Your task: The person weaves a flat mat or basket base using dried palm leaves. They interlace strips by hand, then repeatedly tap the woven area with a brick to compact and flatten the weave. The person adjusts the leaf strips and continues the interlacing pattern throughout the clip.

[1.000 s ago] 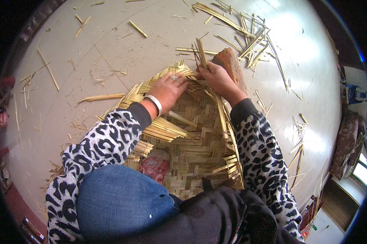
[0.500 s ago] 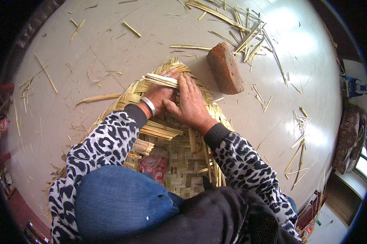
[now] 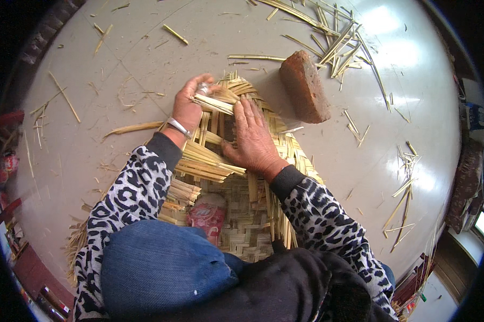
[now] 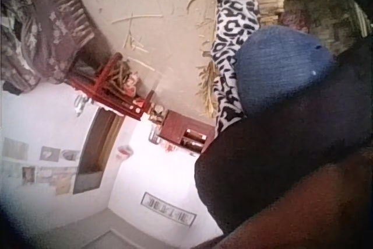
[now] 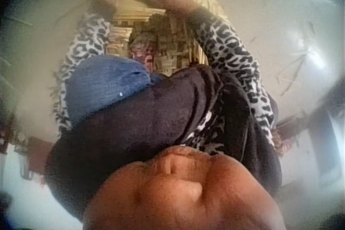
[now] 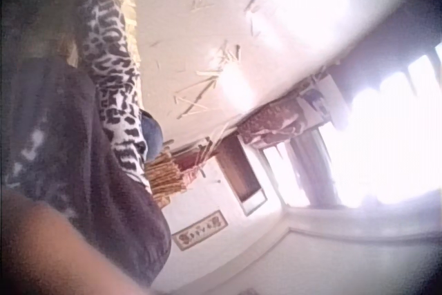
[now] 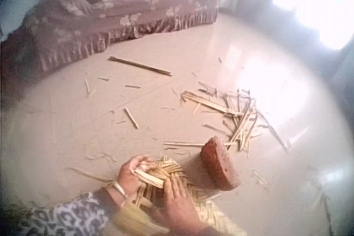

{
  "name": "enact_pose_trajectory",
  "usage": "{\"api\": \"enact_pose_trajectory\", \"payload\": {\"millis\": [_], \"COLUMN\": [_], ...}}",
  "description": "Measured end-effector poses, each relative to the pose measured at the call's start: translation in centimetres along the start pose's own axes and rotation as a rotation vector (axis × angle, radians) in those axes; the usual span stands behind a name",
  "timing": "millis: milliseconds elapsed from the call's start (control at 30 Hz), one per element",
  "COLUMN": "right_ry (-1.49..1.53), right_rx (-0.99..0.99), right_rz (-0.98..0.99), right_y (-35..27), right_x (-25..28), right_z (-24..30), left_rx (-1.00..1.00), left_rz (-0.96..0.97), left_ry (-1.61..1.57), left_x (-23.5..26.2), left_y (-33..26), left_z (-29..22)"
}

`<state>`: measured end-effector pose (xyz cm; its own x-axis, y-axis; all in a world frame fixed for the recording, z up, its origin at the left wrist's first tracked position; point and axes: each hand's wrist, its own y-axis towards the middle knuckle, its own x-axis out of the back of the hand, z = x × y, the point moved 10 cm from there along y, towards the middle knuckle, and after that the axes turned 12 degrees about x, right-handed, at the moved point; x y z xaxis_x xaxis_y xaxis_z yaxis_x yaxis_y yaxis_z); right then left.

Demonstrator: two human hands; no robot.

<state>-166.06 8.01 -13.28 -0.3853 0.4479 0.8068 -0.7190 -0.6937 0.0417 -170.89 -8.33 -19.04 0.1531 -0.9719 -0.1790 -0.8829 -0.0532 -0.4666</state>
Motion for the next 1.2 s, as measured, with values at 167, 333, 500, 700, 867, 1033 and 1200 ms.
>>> {"api": "enact_pose_trajectory", "payload": {"millis": [167,333,500,700,867,1033,1200], "right_ry": [0.017,0.039,0.115,0.206,0.255,0.285,0.277], "right_rx": [0.006,-0.016,0.009,0.006,0.018,0.01,0.004], "right_rz": [0.01,0.01,-0.065,-0.013,-0.001,0.016,0.017], "right_y": [0.1,0.3,0.5,0.6,0.9,1.1,1.1], "right_x": [0.4,1.3,2.4,2.6,2.9,2.9,2.9], "right_z": [0.0,-0.2,-0.3,-1.1,-1.3,-1.6,-1.7], "left_rx": [0.125,0.011,-0.153,-0.287,-0.296,-0.217,-0.366], "left_rz": [-0.066,-0.294,0.102,0.415,0.403,0.305,0.215], "left_ry": [0.105,1.189,1.212,1.344,1.631,1.5,1.629], "left_x": [3.8,5.6,0.2,-5.1,-6.2,-5.4,-6.3], "left_y": [0.0,-5.2,-12.0,-14.0,-14.0,-12.8,-12.8], "left_z": [-0.1,-5.2,-4.8,-3.3,-2.0,-2.1,-2.0]}}
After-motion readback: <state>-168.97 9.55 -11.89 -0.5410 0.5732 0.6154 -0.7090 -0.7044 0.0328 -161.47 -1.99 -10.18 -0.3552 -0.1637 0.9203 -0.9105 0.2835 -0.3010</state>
